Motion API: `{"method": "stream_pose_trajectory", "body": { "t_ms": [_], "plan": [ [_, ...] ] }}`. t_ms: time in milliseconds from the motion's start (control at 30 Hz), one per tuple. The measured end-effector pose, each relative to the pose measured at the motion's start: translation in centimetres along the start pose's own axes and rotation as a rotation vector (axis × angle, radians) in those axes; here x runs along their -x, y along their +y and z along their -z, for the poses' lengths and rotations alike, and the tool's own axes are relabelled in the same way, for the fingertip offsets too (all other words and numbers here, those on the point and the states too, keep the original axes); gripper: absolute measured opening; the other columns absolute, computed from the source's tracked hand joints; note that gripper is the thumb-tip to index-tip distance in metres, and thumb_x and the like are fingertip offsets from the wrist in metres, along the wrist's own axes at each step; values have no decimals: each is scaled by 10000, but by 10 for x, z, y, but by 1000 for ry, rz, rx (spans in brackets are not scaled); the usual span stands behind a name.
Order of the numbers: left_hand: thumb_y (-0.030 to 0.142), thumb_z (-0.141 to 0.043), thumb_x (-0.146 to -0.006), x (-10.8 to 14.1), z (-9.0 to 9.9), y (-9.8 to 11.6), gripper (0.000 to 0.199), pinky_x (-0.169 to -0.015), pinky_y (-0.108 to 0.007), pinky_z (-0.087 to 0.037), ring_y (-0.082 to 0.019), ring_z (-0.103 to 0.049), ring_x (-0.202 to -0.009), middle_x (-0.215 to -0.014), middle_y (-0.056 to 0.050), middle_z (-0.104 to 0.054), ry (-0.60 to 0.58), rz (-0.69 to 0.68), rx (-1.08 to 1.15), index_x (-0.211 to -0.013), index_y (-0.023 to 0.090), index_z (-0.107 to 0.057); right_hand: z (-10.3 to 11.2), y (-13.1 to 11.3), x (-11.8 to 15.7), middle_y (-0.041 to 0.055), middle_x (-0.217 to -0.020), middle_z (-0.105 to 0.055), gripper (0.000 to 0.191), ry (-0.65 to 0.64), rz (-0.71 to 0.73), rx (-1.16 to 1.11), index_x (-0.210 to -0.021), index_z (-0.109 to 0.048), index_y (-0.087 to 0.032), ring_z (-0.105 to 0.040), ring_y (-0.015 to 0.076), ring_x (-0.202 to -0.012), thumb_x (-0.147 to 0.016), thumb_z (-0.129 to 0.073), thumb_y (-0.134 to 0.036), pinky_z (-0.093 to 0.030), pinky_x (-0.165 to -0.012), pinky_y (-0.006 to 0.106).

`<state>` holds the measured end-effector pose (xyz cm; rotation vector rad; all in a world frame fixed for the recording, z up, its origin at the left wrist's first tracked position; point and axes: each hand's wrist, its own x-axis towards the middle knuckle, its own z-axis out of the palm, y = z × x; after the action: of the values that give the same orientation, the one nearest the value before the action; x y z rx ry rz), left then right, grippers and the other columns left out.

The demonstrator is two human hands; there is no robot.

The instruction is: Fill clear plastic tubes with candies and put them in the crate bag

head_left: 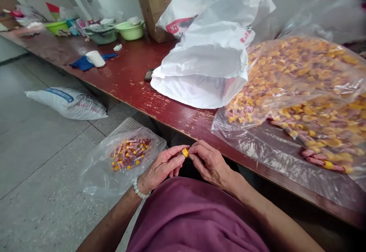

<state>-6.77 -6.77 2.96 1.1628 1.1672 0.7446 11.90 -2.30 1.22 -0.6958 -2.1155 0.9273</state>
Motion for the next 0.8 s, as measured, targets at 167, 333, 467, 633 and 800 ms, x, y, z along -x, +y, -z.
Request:
{"method": "stream_pose_trajectory", "body": {
  "t_ms": [167, 333, 467, 633, 800],
  "plan": [
    [417, -492, -881, -13, -18, 23, 491, -441, -177, -290, -70, -415, -520, -629, 16, -465, -106, 32, -98, -1297, 158, -513, 24, 5, 14, 25, -770, -524, 145, 62, -41, -14, -849, -538, -207, -462, 128, -673, -911, -407, -207, -390, -620, 265],
    [409, -495, -881, -31, -36, 39, 498, -469, -190, -316, -75, -415, -532, -644, 22, -458, -114, 32, -231, -1321, 176, -488, 44, 14, 27, 23, -804, -544, 145, 138, -84, -132, -852, -549, -199, -485, 120, -713, -920, -430, -245, -406, -675, 259],
    [419, -514, -867, -47, -50, 52, 508, -525, -202, -364, -90, -432, -592, -702, 7, -501, -116, 32, -397, -1314, 178, -501, 55, 22, 38, 10, -760, -559, 128, 241, -119, -195, -813, -568, -192, -491, 115, -685, -892, -481, -243, -402, -650, 248],
    [396, -524, -863, -66, -67, 73, 486, -561, -204, -399, -98, -448, -642, -888, -43, -608, -189, 28, -534, -1293, 171, -532, 70, 30, 49, -9, -703, -560, 126, 277, -182, -274, -808, -591, -182, -475, 97, -620, -868, -489, -223, -378, -597, 224],
    [359, -550, -847, -81, -80, 83, 443, -572, -208, -415, -125, -493, -690, -1000, -66, -640, -221, 4, -591, -1256, 189, -578, 80, 37, 53, -31, -645, -510, 89, 301, -162, -200, -762, -552, -185, -419, 81, -562, -802, -480, -152, -342, -561, 213]
  ]
}}
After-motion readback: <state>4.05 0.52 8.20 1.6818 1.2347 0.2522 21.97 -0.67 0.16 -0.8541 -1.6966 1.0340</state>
